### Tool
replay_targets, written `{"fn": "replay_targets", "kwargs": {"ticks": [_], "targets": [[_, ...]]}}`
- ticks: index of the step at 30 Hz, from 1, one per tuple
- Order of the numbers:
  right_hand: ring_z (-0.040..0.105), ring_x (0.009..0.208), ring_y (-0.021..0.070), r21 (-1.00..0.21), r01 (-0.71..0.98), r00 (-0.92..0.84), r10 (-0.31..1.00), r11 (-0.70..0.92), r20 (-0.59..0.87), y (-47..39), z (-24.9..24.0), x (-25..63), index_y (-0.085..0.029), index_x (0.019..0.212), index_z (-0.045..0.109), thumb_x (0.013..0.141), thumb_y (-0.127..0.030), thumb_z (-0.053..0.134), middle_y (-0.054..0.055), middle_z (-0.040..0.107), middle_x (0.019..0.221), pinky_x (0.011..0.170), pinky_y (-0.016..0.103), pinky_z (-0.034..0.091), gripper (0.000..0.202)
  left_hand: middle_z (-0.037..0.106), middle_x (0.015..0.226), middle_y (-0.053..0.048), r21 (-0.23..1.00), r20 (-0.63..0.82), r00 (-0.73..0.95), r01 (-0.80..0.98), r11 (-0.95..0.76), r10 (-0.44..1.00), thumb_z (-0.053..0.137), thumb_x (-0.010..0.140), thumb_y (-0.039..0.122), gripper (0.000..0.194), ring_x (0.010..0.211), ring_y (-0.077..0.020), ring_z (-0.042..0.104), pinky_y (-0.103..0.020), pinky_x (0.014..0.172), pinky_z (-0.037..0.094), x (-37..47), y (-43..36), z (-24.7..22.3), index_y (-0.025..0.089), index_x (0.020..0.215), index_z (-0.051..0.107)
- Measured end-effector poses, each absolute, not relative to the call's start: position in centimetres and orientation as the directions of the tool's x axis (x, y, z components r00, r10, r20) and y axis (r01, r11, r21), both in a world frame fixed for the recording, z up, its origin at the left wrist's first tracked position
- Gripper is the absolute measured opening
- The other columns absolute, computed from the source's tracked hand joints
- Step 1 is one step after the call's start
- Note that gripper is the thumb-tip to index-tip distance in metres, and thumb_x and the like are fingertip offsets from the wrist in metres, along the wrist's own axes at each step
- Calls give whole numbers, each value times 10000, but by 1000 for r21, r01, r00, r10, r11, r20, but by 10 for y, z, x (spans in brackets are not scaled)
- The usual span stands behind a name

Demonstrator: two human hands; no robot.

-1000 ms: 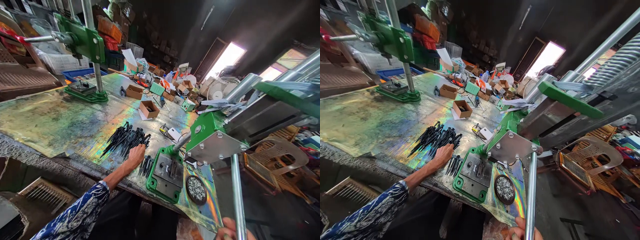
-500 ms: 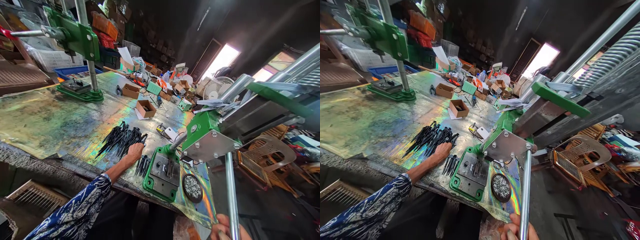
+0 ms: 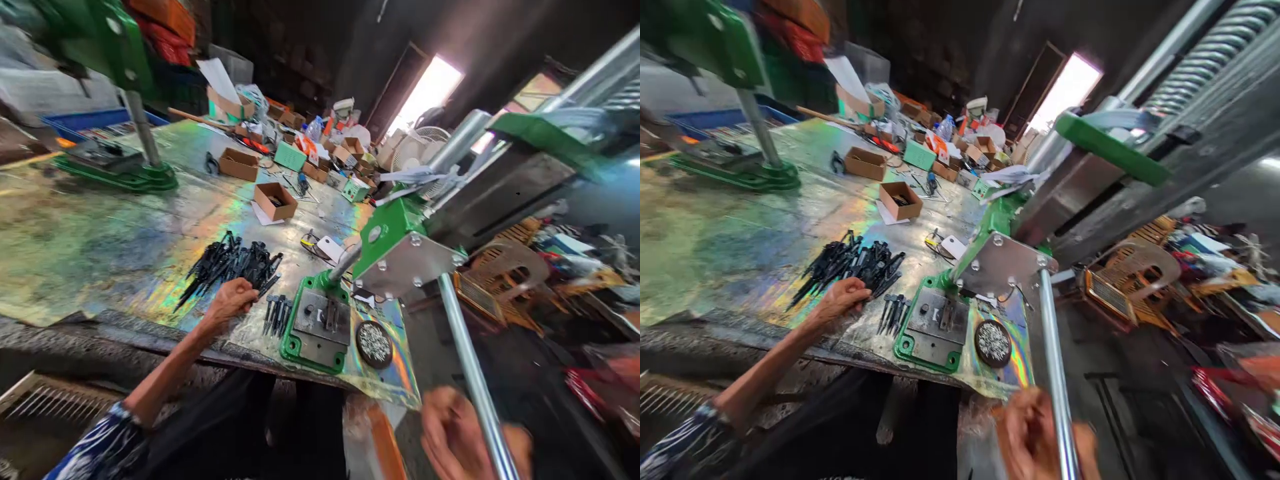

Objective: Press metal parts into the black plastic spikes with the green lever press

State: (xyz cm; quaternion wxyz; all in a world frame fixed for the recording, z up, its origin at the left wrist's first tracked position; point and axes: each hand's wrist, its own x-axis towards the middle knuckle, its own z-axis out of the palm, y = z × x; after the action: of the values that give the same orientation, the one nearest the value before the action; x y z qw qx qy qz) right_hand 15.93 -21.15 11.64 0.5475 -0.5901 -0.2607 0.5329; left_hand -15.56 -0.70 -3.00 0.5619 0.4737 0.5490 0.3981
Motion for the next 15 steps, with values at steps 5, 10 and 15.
{"fn": "replay_targets", "kwargs": {"ticks": [5,10,15], "targets": [[499,546,116,-969,13,532,822,-247,-203,-175,42,184,-165,831,611,680,-477,681,23,600,703,483,229,376,354,597,602,43,933,-321,143,-124,339,936,765,583,408,451,432,-62,455,-146,365,280,-174,-32,-29,175,838,475],[480,502,108,-874,281,602,782,-397,-161,-153,-35,215,-151,773,572,809,-399,608,-32,526,615,463,237,395,253,614,674,37,888,-407,180,-154,434,896,814,521,397,630,466,-66,476,-156,382,356,-181,-49,-36,156,1043,555],[585,699,150,-658,566,603,793,-497,-80,-142,-62,222,-138,848,600,879,-350,576,0,595,790,657,318,494,216,607,692,37,893,-404,179,-136,429,897,812,549,401,491,513,-84,523,-176,440,419,-174,-62,-47,169,918,585]]}}
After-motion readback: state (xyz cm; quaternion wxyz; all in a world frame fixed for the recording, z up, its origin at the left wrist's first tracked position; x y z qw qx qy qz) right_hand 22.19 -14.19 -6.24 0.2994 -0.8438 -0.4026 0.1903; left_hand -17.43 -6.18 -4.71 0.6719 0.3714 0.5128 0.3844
